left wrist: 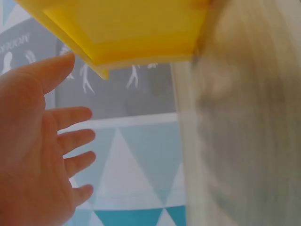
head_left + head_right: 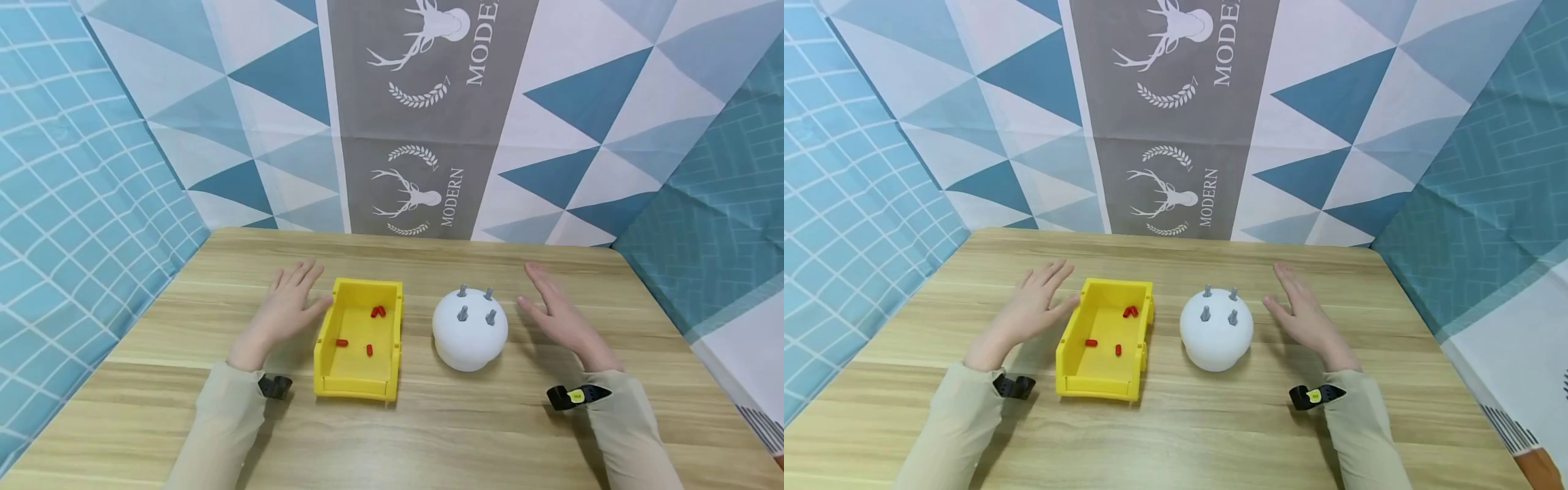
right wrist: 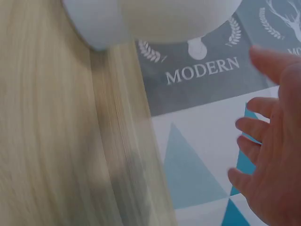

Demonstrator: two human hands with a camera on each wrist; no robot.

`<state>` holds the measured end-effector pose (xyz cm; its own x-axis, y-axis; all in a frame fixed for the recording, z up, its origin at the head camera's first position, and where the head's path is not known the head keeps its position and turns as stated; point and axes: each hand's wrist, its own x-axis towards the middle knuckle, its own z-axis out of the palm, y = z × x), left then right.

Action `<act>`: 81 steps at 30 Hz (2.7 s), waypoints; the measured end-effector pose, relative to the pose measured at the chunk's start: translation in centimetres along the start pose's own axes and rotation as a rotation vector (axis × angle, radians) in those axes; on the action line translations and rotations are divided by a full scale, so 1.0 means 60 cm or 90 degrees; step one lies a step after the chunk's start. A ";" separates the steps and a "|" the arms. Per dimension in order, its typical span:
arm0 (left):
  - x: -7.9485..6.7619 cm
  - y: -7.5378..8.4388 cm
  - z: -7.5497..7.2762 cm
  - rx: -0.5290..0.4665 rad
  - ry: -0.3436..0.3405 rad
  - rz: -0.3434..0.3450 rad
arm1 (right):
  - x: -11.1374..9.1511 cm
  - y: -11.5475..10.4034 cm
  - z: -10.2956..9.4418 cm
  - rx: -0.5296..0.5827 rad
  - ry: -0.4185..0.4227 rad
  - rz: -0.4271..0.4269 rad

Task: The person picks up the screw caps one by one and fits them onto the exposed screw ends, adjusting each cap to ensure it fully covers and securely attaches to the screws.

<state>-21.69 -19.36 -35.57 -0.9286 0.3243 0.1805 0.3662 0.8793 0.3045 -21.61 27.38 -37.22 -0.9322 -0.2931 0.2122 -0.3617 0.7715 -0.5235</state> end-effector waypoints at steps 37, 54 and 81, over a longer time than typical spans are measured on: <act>-0.011 0.145 0.064 0.140 -0.151 0.149 | -0.005 -0.036 0.044 0.239 -0.157 -0.045; -0.010 0.153 0.092 0.205 -0.120 0.178 | -0.003 -0.034 0.047 0.266 -0.152 -0.047; -0.007 0.174 0.052 0.220 -0.040 0.218 | -0.003 -0.031 0.048 0.275 -0.155 -0.046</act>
<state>-17.67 -9.21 -35.41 -0.7637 0.6263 0.1565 0.6200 0.7791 -0.0927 -20.80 24.38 -38.68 -0.8616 -0.4997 0.0892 -0.3489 0.4554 -0.8191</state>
